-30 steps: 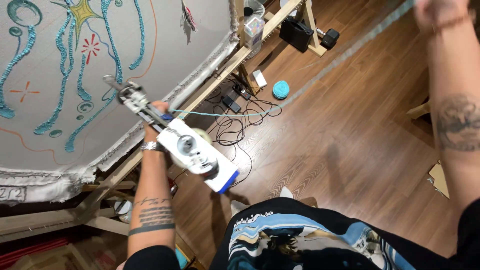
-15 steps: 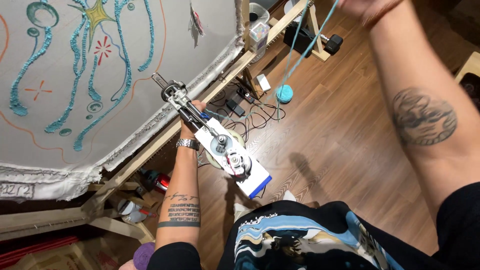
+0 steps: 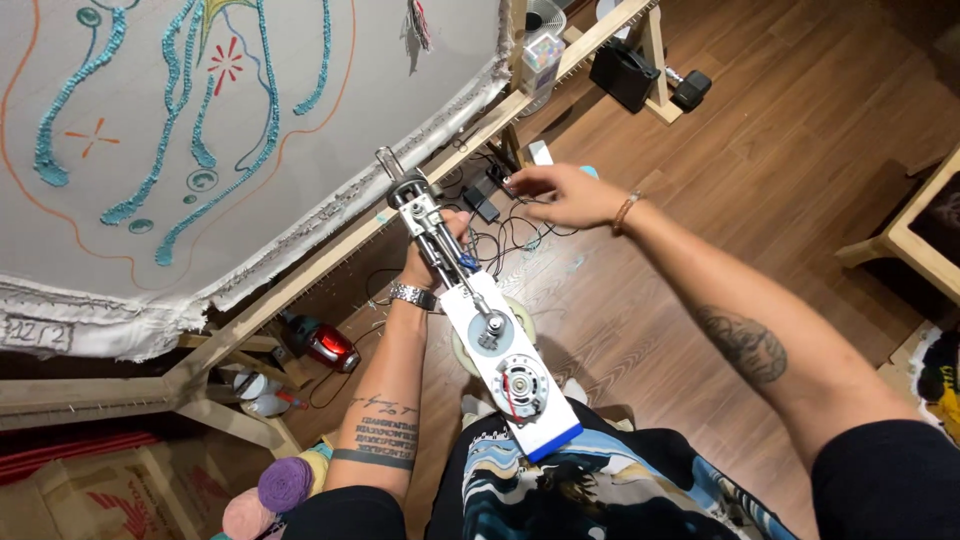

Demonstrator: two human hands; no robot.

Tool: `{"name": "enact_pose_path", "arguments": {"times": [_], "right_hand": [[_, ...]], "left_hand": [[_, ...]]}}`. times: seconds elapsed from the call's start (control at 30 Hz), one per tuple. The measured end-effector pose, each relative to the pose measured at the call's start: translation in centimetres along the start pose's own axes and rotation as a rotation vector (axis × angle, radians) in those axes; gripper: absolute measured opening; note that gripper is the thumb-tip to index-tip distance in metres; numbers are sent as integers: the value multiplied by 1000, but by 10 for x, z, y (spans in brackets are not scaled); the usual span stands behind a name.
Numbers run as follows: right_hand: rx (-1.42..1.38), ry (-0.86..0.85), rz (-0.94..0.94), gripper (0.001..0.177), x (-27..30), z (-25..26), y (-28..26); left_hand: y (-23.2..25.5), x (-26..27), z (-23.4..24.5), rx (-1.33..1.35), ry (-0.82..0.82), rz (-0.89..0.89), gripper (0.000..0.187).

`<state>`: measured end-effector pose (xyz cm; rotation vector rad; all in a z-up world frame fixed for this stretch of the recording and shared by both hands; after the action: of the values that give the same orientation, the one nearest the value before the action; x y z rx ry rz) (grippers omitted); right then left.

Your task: Threading a tufting gun and applying yarn to a rug backing on a vertical frame.

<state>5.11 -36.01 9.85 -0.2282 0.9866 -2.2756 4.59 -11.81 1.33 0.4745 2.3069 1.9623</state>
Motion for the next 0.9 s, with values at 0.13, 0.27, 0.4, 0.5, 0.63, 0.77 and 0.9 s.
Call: {"name": "enact_pose_path", "arguments": {"times": [0.13, 0.27, 0.4, 0.5, 0.63, 0.77, 0.9], "right_hand": [[-527, -20, 204, 37, -15, -31, -35], [-527, -120, 108, 26, -20, -44, -26], [-431, -106, 13, 23, -10, -28, -16], [-364, -32, -63, 22, 3, -6, -2], [-387, 35, -197, 20, 24, 14, 36], [-489, -58, -76, 20, 22, -3, 48], [-1007, -156, -86, 27, 3, -40, 23]], "left_hand": [[0, 5, -12, -25, -41, -62, 31], [-7, 5, -12, 80, -91, -76, 33], [3, 14, -9, -110, 15, 0, 35], [4, 14, -1, -114, 14, -19, 37], [7, 13, 7, -181, 50, -57, 42], [5, 10, 7, -181, 79, -21, 40], [1, 4, -2, -149, -5, -10, 34]]}}
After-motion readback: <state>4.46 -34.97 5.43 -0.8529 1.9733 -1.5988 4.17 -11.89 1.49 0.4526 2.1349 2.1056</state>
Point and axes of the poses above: each hand's wrist, its own x-axis away from the middle knuckle, its own z-axis out of the back of the hand, y = z × x, the point moved 4 cm from there along -x, towards the middle knuckle, and after that the axes turned 6 degrees about z, right-handed, at the moved point
